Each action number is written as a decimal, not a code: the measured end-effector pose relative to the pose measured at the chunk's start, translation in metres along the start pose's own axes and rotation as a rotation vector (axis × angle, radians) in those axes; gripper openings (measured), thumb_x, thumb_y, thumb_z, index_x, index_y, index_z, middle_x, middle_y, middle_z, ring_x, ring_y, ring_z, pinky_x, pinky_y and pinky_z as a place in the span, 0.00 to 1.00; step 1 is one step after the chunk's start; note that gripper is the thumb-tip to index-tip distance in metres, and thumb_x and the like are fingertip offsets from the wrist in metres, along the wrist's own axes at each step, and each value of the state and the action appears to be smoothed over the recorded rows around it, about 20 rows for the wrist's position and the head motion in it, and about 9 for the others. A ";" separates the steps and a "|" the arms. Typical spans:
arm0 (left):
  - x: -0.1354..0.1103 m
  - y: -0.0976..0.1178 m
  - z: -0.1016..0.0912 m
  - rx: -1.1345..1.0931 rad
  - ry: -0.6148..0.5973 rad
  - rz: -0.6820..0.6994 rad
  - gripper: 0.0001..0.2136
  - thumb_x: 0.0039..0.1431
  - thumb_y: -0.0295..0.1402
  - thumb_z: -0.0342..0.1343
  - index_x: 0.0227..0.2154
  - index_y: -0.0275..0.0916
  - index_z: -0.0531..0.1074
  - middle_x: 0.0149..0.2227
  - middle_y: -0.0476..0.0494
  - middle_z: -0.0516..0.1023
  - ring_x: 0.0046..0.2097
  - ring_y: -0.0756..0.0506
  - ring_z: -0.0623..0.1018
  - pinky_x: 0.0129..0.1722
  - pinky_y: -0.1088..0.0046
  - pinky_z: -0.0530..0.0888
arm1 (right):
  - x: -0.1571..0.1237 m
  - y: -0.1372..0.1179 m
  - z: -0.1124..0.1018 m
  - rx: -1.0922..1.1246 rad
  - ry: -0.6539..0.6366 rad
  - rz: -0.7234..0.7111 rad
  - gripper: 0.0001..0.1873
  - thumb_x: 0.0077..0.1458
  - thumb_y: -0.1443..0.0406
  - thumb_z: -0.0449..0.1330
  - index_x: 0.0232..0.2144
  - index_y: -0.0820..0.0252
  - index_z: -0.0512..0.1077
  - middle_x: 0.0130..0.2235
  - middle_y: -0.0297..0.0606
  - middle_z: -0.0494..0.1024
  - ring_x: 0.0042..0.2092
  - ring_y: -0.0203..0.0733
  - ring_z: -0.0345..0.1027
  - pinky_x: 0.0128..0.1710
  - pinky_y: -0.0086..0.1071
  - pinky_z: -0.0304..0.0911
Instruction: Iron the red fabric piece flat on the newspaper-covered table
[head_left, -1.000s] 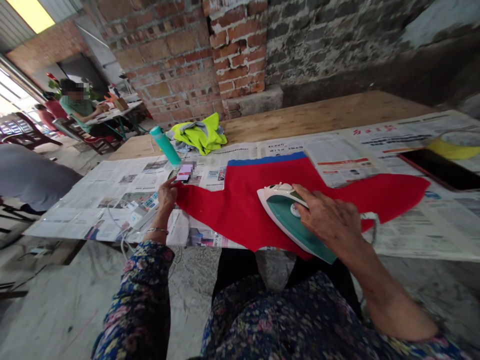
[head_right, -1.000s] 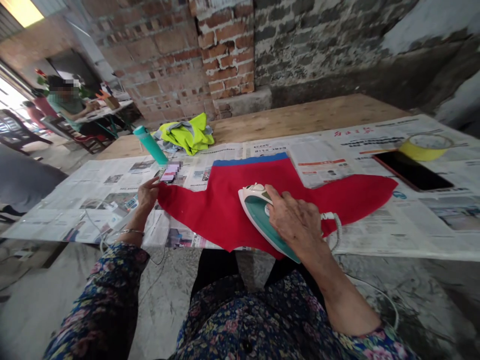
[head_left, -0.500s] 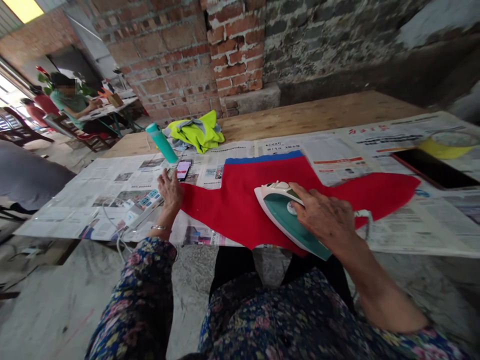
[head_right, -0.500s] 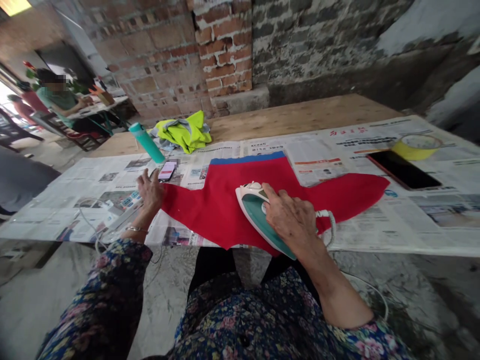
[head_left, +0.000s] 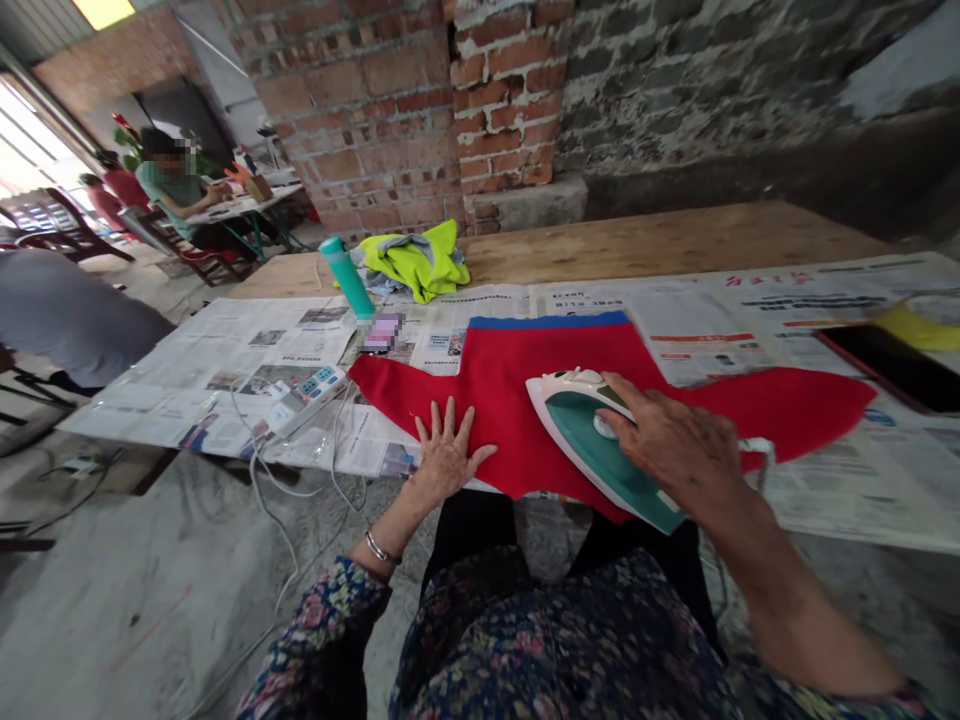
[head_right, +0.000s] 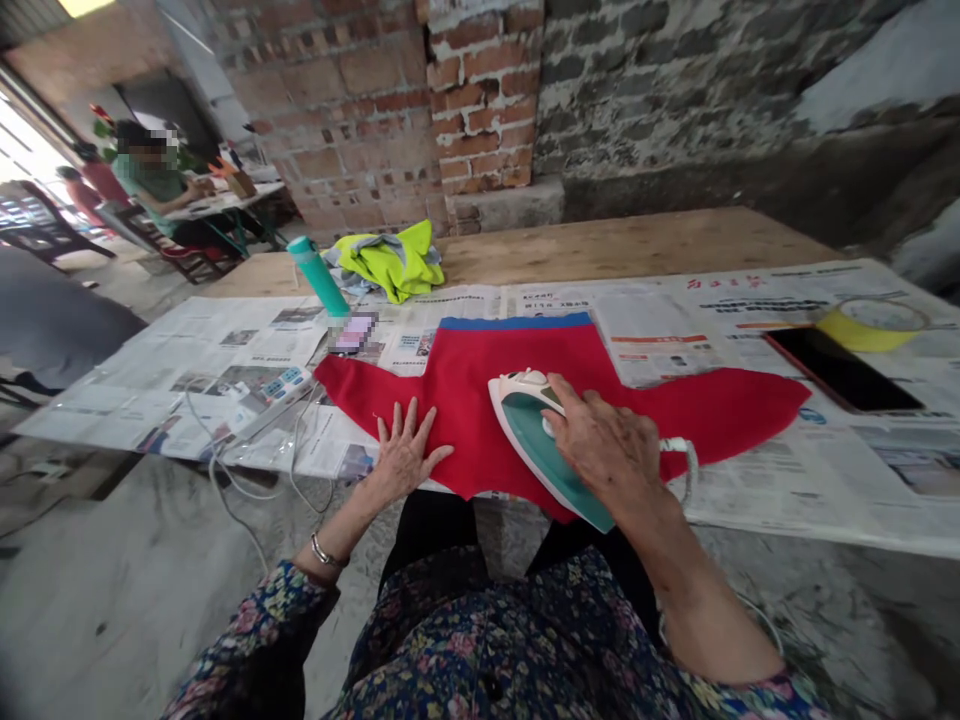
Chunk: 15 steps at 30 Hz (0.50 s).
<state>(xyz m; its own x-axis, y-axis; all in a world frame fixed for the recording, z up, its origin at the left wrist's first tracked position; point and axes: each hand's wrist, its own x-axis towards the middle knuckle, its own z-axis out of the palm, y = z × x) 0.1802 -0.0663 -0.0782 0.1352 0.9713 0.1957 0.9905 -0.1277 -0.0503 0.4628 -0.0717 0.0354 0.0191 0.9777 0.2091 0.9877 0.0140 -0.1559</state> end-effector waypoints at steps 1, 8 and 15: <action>0.001 0.001 0.000 -0.001 -0.005 -0.005 0.37 0.69 0.60 0.55 0.74 0.47 0.63 0.76 0.28 0.59 0.75 0.20 0.60 0.67 0.26 0.62 | 0.000 0.001 0.001 0.012 0.009 -0.008 0.27 0.73 0.56 0.52 0.70 0.49 0.71 0.53 0.50 0.84 0.51 0.61 0.79 0.51 0.51 0.71; -0.003 0.025 0.001 -0.049 0.004 -0.071 0.39 0.66 0.62 0.57 0.73 0.48 0.64 0.76 0.27 0.58 0.75 0.17 0.58 0.66 0.23 0.60 | 0.012 0.012 -0.011 -0.017 -0.058 0.063 0.26 0.70 0.56 0.52 0.65 0.46 0.76 0.49 0.48 0.86 0.49 0.61 0.80 0.49 0.50 0.71; -0.017 0.077 0.006 -0.175 0.006 -0.025 0.41 0.62 0.62 0.61 0.72 0.44 0.66 0.75 0.22 0.59 0.75 0.15 0.58 0.66 0.22 0.60 | 0.022 0.032 -0.027 -0.134 -0.133 0.185 0.29 0.71 0.50 0.47 0.66 0.43 0.75 0.47 0.48 0.87 0.51 0.60 0.80 0.49 0.49 0.70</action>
<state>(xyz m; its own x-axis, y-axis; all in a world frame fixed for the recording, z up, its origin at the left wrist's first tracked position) 0.2539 -0.0915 -0.0909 0.1100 0.9734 0.2010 0.9825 -0.1370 0.1259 0.4985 -0.0552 0.0612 0.1891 0.9802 0.0593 0.9813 -0.1864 -0.0481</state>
